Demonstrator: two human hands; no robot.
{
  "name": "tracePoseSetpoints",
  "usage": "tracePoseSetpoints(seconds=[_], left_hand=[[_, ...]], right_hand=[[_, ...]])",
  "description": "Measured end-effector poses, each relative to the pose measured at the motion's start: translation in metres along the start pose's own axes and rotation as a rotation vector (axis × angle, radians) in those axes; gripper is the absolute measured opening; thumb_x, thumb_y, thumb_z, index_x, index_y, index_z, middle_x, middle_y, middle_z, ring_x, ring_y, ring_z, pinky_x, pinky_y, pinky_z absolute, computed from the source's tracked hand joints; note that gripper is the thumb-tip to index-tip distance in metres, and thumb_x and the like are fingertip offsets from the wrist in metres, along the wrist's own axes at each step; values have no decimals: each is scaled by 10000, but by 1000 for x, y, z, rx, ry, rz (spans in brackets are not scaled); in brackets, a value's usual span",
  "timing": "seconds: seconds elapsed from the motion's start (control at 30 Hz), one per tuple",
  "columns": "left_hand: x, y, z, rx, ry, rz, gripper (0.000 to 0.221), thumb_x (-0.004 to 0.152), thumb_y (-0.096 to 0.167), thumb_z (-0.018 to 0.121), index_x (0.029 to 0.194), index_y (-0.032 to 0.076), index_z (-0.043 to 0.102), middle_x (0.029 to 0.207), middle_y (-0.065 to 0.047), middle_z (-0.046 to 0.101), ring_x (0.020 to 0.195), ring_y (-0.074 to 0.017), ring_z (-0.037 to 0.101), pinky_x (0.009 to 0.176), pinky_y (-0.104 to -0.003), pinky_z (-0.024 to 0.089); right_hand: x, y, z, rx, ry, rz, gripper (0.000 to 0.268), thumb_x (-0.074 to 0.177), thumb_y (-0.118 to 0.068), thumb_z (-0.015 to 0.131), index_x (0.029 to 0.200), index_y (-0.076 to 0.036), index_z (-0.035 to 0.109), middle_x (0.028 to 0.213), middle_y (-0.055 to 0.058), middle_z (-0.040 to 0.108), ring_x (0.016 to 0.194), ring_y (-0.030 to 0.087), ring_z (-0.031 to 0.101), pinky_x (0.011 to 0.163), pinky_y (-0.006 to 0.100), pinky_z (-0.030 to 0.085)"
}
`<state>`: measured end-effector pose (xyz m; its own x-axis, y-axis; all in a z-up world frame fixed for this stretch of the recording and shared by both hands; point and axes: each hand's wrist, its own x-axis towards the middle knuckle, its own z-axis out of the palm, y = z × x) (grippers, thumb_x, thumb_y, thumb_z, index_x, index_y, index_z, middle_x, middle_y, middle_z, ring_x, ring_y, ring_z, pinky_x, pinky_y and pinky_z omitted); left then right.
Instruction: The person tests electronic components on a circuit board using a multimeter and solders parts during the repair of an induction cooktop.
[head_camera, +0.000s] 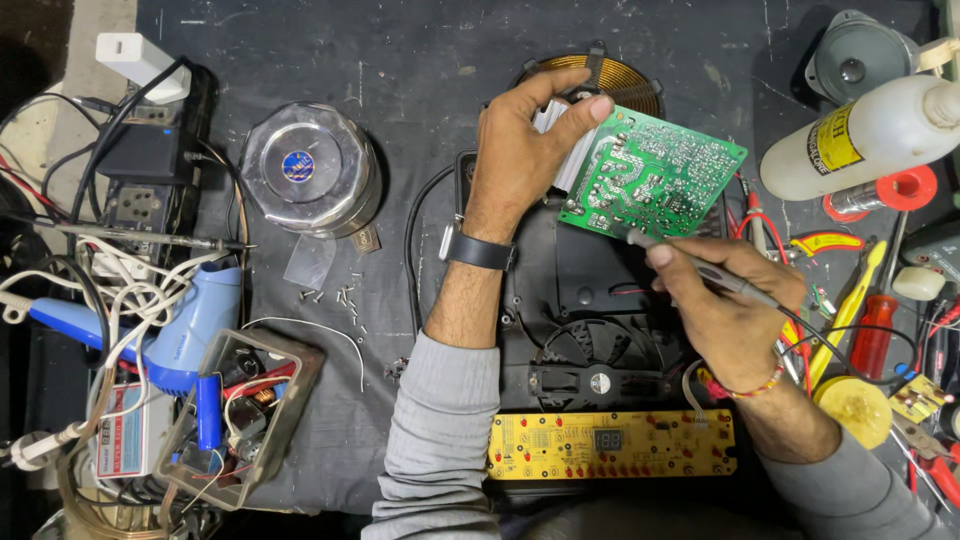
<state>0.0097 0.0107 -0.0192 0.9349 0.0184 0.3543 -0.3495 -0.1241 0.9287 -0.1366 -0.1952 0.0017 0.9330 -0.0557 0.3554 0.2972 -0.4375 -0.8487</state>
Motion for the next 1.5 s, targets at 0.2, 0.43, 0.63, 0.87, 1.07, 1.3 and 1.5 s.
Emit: tracePoseSetpoints(seconds=[0.2,0.43,0.63,0.87,1.07,1.3,1.5], left_hand=[[-4,-4,1,8,4,3,504,866,477,792,1169,73,771,1031,-78,821,989,-185,790,887,-335,618],[-3,-3,4,-16,8,27,482,881,483,779,1137,74,775,1033,-81,817,1005,-192,791,894,-343,627],[-3,-2,3,9,8,17,473,878,489,770,1103,73,781,995,-78,815,964,-187,795,851,-340,635],[-5,1,2,-1,10,29,437,888,479,771,1079,86,783,978,-58,817,954,-174,793,847,-334,628],[-5,3,2,-6,-5,26,390,886,461,773,1034,100,787,926,-32,811,897,-151,788,801,-317,623],[-6,3,2,5,5,59,365,896,442,779,1006,94,785,917,-26,802,881,-142,774,794,-315,611],[-6,2,3,-3,-3,48,345,893,438,776,980,104,787,893,-16,797,871,-132,771,783,-312,616]], right_hand=[[10,1,17,-1,-31,-65,157,1014,-55,766,1097,67,711,918,103,744,751,113,705,681,234,578],[12,9,15,-59,-40,-58,130,1020,-37,769,1081,68,724,875,104,739,684,110,697,652,231,560],[13,8,15,-26,-53,-60,130,1027,-32,761,1067,85,720,848,118,733,703,121,697,643,226,567],[14,10,16,19,-61,-75,112,1042,-22,743,1062,82,708,908,127,736,701,119,711,637,218,584],[16,8,15,23,-89,8,113,1033,-22,730,1050,85,699,893,127,735,726,131,709,680,244,589],[23,8,14,88,-92,153,143,1028,-42,716,954,70,665,852,130,731,694,131,701,620,244,578],[24,16,12,253,-85,267,143,1028,-62,702,948,48,658,823,139,717,657,146,685,573,261,553]])
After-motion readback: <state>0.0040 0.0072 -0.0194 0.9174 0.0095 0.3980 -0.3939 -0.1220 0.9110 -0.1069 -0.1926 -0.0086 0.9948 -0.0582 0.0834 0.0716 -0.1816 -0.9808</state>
